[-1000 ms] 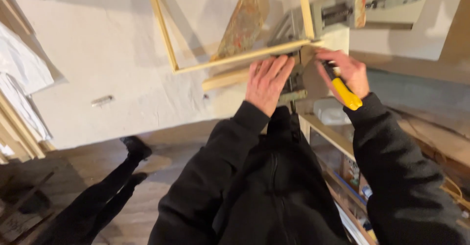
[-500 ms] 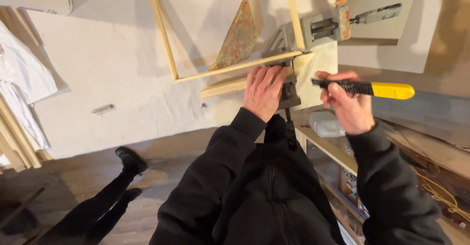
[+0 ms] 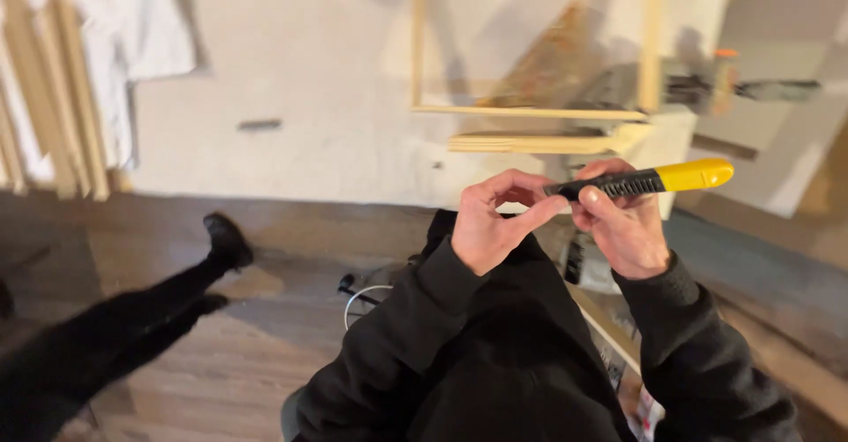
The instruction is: The person fits wooden frame moulding pieces together at a corner, aligns the joint against a triangular corner guide, and tightens a screw clamp to hold the frame corner. They then tap the joint with a hammer and use a utility knife on the wood edge while continuing to adjust and re-clamp the frame.
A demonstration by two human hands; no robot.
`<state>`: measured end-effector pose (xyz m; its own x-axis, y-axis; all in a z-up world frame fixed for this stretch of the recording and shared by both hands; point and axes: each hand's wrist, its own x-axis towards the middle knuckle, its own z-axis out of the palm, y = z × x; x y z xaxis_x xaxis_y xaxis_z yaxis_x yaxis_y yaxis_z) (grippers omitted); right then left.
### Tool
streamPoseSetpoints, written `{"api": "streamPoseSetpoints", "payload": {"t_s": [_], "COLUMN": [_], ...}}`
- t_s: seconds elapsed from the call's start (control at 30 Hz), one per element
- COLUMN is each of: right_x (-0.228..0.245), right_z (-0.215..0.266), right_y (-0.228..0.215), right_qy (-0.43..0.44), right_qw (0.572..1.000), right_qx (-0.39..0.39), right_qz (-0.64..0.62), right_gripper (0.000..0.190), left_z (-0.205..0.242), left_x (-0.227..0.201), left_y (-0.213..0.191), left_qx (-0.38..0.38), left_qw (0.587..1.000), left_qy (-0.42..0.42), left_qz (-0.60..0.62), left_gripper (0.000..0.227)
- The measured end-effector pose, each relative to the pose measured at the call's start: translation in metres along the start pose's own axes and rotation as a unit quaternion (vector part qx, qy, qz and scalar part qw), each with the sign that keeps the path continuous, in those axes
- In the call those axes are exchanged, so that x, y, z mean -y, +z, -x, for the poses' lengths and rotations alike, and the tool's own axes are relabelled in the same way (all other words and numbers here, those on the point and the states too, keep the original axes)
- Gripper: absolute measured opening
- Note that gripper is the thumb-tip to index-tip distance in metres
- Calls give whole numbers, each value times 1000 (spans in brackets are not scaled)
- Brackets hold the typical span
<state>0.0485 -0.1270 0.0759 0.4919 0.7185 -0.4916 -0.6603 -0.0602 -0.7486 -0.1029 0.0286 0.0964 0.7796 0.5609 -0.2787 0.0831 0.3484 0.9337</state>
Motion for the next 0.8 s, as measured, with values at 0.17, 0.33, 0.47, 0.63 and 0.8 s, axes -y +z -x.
{"api": "streamPoseSetpoints", "payload": {"t_s": [0.17,0.33,0.47,0.63,0.8], "right_x": [2,-23,-18,-133,-218], "right_z": [-15,-29,-56,-124,-170], "right_y": [75,138,221,276,289], "right_qy": [-1,-29,-6,-282,-364], "right_qw": [998,978,952,705,480], "right_qx": [51,148,122,304,333], "right_qz": [47,143,280,576,725], "right_gripper": [23,17,18,36,18], "left_z": [37,91,159,245,232], "left_x": [3,3,56,184,191], "left_y": [-64,-129,-207,-238,-213], "left_qx": [-61,-132,-328,-415,-402], "left_qw": [996,983,940,896,909], "left_qy": [-22,-36,-34,-6,-6], "left_qz": [54,122,85,155,110], "left_gripper": [14,17,19,39,57]}}
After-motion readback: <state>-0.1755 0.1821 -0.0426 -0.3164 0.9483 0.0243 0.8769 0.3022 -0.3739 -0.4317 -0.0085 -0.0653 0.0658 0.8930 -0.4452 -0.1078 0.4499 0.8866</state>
